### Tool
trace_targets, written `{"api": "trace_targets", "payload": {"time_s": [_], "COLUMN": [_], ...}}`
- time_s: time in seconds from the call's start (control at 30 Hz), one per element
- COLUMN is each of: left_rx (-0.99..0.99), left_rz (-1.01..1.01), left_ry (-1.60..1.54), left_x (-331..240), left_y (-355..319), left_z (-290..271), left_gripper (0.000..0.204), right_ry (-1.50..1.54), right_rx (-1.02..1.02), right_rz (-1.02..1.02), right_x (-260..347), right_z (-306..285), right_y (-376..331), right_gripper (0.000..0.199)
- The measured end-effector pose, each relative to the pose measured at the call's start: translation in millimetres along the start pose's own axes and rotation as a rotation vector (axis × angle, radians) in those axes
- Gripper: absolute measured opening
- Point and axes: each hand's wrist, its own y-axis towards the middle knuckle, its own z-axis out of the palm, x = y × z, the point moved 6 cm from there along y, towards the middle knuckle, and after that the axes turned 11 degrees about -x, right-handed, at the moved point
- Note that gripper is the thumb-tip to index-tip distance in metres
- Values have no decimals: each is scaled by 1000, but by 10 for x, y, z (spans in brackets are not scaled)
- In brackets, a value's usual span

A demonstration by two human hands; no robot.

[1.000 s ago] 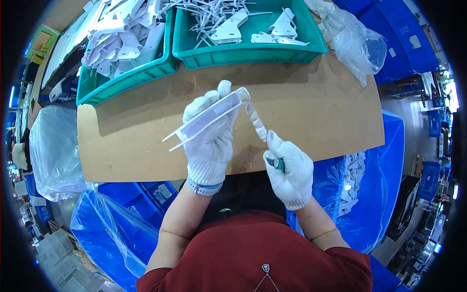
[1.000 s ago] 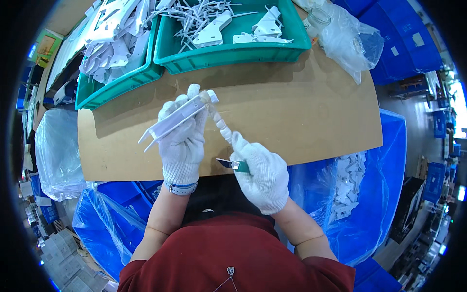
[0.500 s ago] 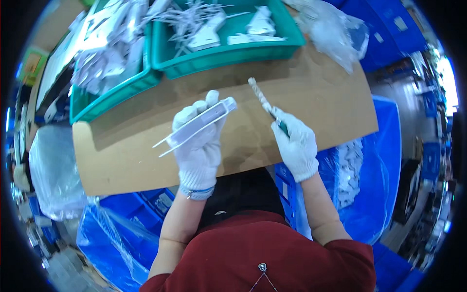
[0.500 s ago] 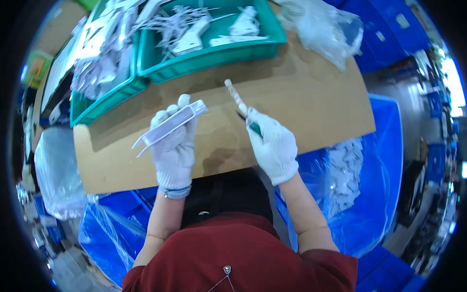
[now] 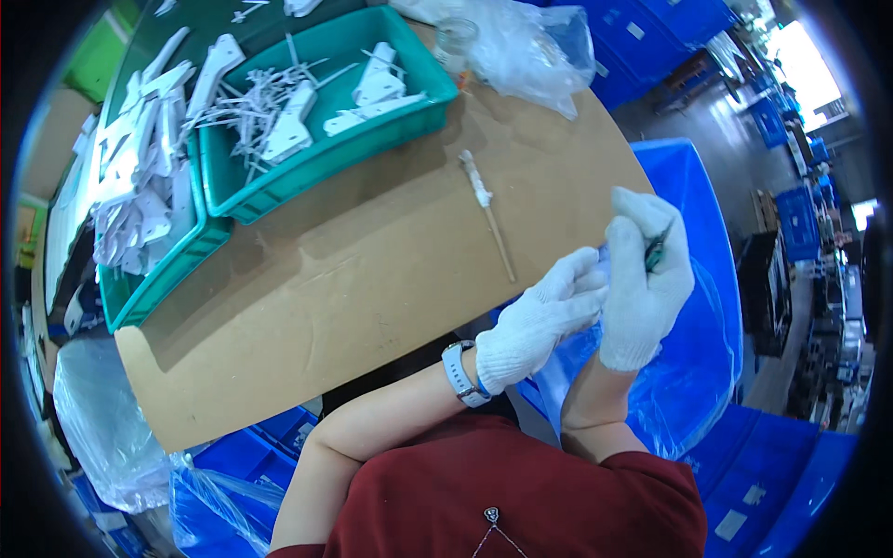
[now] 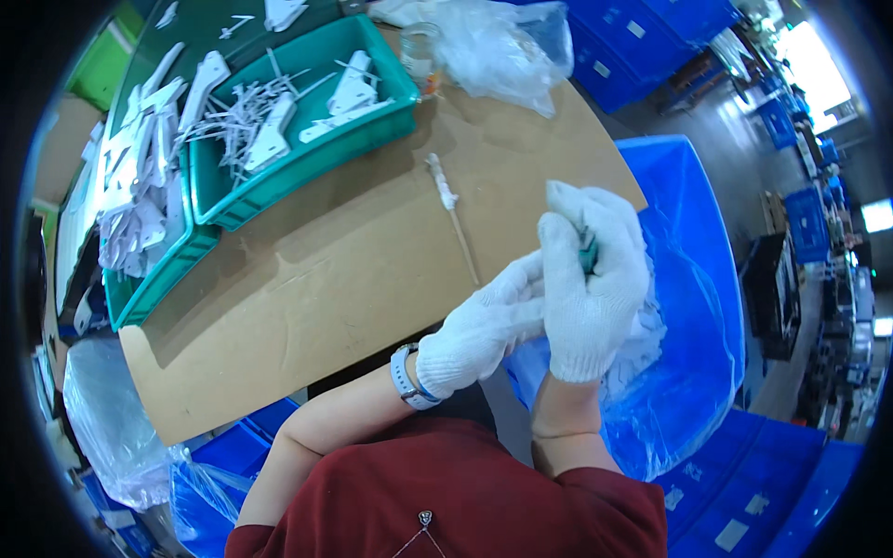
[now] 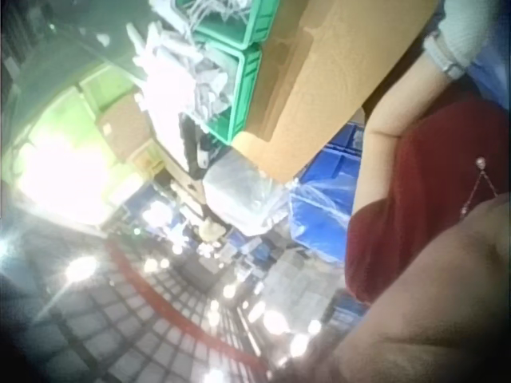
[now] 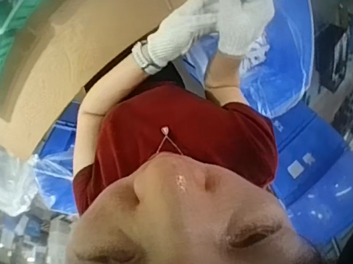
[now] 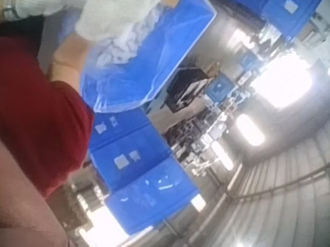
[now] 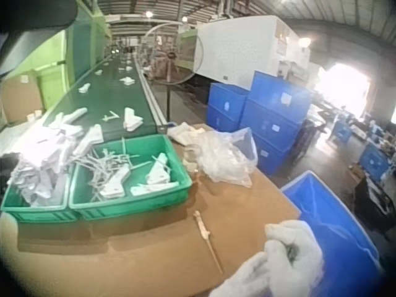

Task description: Deburring and sorting small white plastic components at a factory workstation.

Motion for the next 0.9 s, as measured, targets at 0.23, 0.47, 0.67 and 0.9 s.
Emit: {"api": "trace_targets", "payload": {"time_s": [0.23,0.47,0.67,0.9], "left_rx": [-340,-453,-389,-581], "left_rz": [233,536,609,826], "left_ry": [-1,-98,-271,-6], "left_x": [-780,-1264,-1289,-1582], "left_y": [-683,-1428,-1696,-2031], "left_z": [-1088,-1694,-1804,-1832], "left_gripper": [52,37,33,42], "right_ry": [3,-241,-445,159], "right_rx": [524,968,1260,1036], "right_rz": [-121,-679,-396,-48], "right_x": [-105,291,95,441], "right_z": [1413,3434,4477,3838], "right_y": [34,-254,-643,-195], "right_gripper": [22,35,54,30]}}
